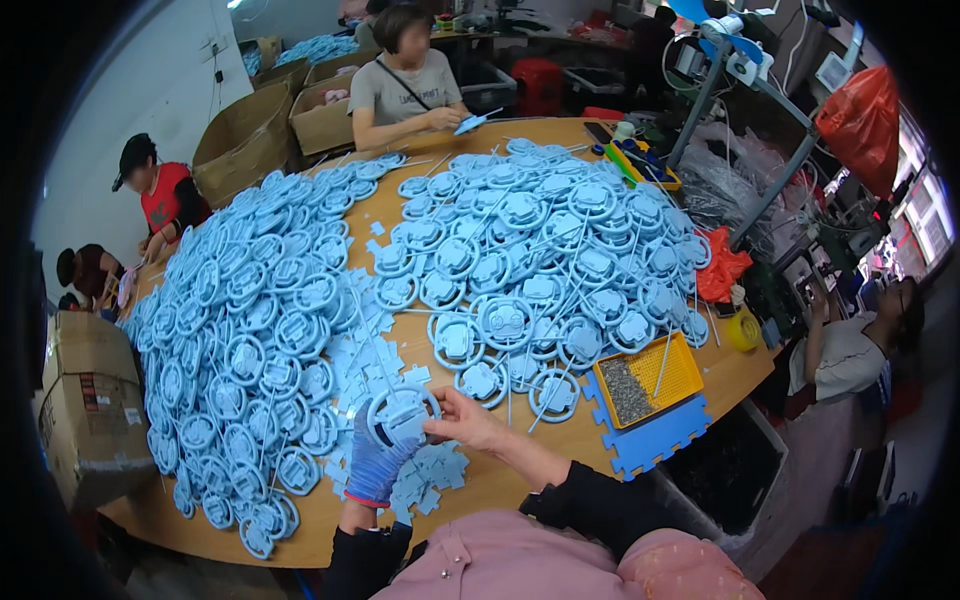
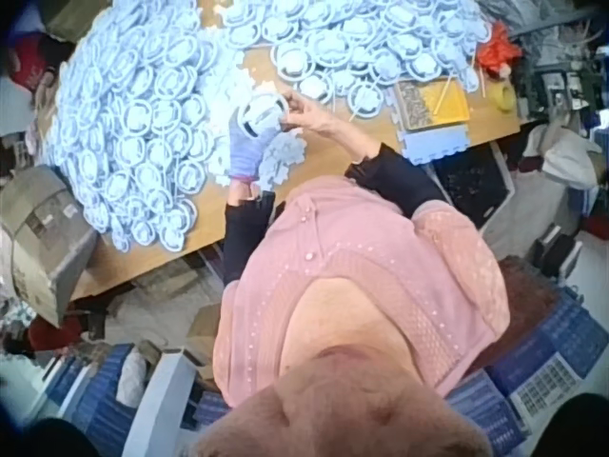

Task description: Sorting and inspecting light blue plastic frames at a factory work table.

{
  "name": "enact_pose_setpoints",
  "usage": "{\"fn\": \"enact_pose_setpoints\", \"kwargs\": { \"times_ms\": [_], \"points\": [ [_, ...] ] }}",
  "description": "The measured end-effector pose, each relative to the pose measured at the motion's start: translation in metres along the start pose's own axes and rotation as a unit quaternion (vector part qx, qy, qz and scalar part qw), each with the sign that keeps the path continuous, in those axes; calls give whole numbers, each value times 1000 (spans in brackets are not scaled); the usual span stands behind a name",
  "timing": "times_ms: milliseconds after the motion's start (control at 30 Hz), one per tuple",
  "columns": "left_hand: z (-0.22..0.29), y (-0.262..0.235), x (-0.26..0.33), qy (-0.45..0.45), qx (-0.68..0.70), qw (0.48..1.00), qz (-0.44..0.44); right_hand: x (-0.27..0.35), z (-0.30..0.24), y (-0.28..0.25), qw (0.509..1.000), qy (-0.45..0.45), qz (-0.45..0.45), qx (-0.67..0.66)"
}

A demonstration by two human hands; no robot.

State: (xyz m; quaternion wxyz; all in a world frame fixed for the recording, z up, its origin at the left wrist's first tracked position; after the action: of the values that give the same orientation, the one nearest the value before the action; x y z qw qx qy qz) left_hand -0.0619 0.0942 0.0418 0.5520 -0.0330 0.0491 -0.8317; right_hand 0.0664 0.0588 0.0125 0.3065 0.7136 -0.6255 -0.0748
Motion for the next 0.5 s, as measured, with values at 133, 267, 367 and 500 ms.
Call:
{"fn": "enact_pose_setpoints", "kwargs": {
  "times_ms": [133,267,367,500],
  "points": [
    [-7,12,-1,-66,77,994,-29,8,0,-10,999,-22,14,30],
    [-16,14,1,-121,118,984,-48,10,0,-8,1000,-1,13,23],
    [-25,17,0,-122,150,979,-61,8,13,-18,1000,3,24,7],
    [-23,19,-7,-98,79,991,-36,5,13,-24,998,-28,42,46]
  ]
}}
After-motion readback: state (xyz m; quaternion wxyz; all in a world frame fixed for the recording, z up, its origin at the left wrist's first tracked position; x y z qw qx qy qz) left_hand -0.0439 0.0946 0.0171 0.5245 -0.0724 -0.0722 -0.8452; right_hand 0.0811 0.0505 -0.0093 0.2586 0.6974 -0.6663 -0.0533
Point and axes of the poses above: each hand's wrist, its own x-axis away from the middle knuckle, its own y-axis out of the palm, z = x × y, the point moved 10 cm from there along -x, towards the middle knuckle, and after that the axes turned 6 degrees about -x, right-handed, at the moved point
